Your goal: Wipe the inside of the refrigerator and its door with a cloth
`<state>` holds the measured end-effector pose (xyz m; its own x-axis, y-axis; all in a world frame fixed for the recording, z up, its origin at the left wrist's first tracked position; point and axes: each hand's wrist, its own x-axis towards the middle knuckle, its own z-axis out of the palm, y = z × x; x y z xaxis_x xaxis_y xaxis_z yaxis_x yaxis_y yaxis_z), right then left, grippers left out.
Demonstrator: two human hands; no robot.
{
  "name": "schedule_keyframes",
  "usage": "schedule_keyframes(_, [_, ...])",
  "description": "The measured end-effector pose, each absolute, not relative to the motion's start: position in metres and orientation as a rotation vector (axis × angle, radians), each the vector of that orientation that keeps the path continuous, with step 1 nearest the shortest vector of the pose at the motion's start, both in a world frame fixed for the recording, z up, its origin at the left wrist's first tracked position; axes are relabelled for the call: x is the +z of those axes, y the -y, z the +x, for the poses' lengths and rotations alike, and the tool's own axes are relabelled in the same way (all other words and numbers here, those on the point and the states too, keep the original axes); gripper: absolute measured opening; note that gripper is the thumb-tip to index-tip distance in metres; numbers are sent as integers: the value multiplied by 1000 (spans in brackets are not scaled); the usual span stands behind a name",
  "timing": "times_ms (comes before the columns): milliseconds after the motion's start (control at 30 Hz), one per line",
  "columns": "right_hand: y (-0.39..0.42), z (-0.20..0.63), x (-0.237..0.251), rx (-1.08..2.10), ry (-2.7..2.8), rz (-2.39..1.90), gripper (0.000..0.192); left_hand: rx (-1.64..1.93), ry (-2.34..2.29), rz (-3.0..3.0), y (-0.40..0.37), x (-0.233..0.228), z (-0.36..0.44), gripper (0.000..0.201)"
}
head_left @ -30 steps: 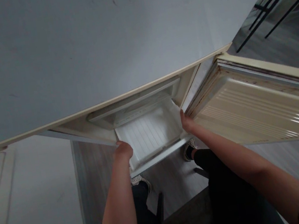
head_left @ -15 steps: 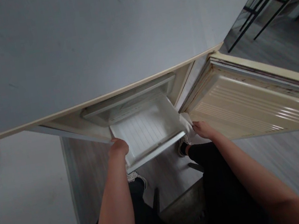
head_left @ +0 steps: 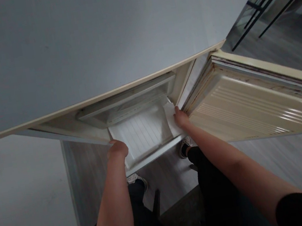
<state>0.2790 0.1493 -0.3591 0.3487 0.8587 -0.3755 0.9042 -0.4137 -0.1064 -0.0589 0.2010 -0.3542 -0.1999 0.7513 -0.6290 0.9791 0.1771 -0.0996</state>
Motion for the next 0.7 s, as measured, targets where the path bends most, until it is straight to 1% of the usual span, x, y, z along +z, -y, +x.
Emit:
schedule_keyframes(67, [-159,273,-359,-478,-1615,2541,50,-704,-2020,1625,-200,-354,-58,54])
schedule_keyframes(233, [-180,265,-358,-341,-1677,2530,59,-723,-2027,1625,-198,-355,-57,53])
schedule_keyframes(333, [-191,263,-358,-255,-1722,2544,60,-731,-2036,1615,-197,-355,-57,52])
schedule_keyframes(533, [-200,256,-356,-271,-1768,2596,64,-730,-2024,1619,-196,-351,-57,55])
schedule_keyframes(700, [-179,255,-351,-225,-1747,2517,69,-728,-2007,1602,-197,-346,-56,52])
